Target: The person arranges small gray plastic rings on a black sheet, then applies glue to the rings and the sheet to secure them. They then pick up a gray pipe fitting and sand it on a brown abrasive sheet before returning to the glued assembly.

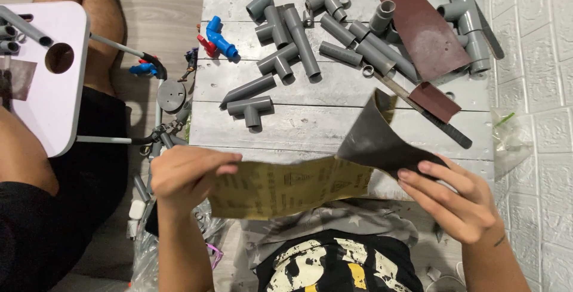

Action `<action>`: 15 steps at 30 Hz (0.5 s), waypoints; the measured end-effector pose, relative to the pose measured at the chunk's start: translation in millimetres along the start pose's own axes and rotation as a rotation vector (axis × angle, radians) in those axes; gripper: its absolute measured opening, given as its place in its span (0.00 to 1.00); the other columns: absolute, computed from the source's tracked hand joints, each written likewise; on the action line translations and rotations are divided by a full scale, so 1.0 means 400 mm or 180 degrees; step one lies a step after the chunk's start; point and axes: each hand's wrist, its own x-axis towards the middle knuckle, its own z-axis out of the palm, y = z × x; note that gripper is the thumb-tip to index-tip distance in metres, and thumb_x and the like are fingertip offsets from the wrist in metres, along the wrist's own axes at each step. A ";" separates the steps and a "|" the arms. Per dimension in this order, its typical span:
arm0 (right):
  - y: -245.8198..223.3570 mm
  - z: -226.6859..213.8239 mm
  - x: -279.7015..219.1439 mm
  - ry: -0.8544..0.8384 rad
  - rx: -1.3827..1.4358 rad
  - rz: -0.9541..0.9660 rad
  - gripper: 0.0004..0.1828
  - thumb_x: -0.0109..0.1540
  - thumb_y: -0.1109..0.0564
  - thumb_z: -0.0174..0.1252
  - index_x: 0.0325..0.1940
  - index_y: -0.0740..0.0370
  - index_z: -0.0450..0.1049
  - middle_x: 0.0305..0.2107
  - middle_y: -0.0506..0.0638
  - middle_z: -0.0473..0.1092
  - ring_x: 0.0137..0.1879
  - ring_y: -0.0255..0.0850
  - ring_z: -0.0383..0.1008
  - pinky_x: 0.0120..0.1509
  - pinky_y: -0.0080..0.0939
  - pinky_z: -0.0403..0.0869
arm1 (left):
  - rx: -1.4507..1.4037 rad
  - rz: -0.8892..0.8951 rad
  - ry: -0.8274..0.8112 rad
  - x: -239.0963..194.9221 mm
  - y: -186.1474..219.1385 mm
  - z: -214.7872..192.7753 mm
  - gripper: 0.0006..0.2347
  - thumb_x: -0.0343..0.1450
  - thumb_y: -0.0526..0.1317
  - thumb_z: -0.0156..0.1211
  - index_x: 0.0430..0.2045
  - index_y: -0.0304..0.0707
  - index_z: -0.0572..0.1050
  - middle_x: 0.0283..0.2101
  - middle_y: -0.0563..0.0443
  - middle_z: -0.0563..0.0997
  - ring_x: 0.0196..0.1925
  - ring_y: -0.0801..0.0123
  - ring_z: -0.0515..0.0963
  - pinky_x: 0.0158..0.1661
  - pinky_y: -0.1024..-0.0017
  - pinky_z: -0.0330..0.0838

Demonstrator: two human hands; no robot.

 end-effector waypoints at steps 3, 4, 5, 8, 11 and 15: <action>-0.006 0.001 0.040 -0.0357 0.0054 0.0137 0.11 0.54 0.63 0.67 0.41 0.59 0.83 0.43 0.51 0.79 0.57 0.49 0.75 0.67 0.57 0.75 | 0.0250 -0.0223 -0.0098 0.003 0.004 0.016 0.06 0.61 0.29 0.72 0.28 0.30 0.83 0.26 0.48 0.85 0.17 0.72 0.76 0.22 0.79 0.68; -0.013 0.005 0.067 -0.0366 0.0047 0.0151 0.11 0.54 0.63 0.67 0.41 0.59 0.83 0.43 0.51 0.79 0.57 0.49 0.75 0.67 0.57 0.75 | 0.0234 -0.0225 -0.0106 0.005 0.005 0.023 0.06 0.61 0.29 0.72 0.28 0.30 0.83 0.26 0.48 0.85 0.17 0.72 0.76 0.22 0.79 0.68; -0.020 0.010 0.092 -0.0873 -0.0325 0.0310 0.23 0.55 0.47 0.65 0.54 0.53 0.78 0.40 0.47 0.75 0.57 0.47 0.71 0.71 0.63 0.61 | 0.0201 -0.0199 -0.0229 0.006 0.005 0.030 0.05 0.62 0.30 0.71 0.28 0.30 0.83 0.27 0.47 0.86 0.18 0.72 0.79 0.23 0.79 0.71; -0.048 0.053 0.148 -0.1104 -0.0902 0.0358 0.32 0.59 0.34 0.65 0.62 0.48 0.77 0.39 0.46 0.69 0.55 0.43 0.64 0.73 0.61 0.47 | 0.0268 -0.0170 -0.0455 0.023 0.027 0.052 0.05 0.63 0.30 0.70 0.29 0.31 0.83 0.27 0.49 0.86 0.18 0.73 0.79 0.22 0.80 0.72; -0.057 0.089 0.248 -0.1056 -0.0903 0.0091 0.30 0.61 0.38 0.63 0.59 0.61 0.76 0.55 0.57 0.63 0.64 0.50 0.58 0.74 0.55 0.50 | 0.0280 -0.0106 -0.0654 0.047 0.038 0.075 0.06 0.63 0.30 0.70 0.31 0.32 0.83 0.26 0.51 0.86 0.18 0.74 0.78 0.21 0.80 0.69; -0.014 0.151 0.277 -0.1768 -0.0480 -0.0088 0.22 0.59 0.47 0.57 0.55 0.56 0.70 0.56 0.60 0.68 0.78 0.62 0.53 0.81 0.70 0.42 | 0.0411 0.0231 -0.0697 0.030 0.036 0.086 0.10 0.62 0.29 0.69 0.35 0.29 0.83 0.30 0.49 0.87 0.19 0.76 0.78 0.21 0.78 0.70</action>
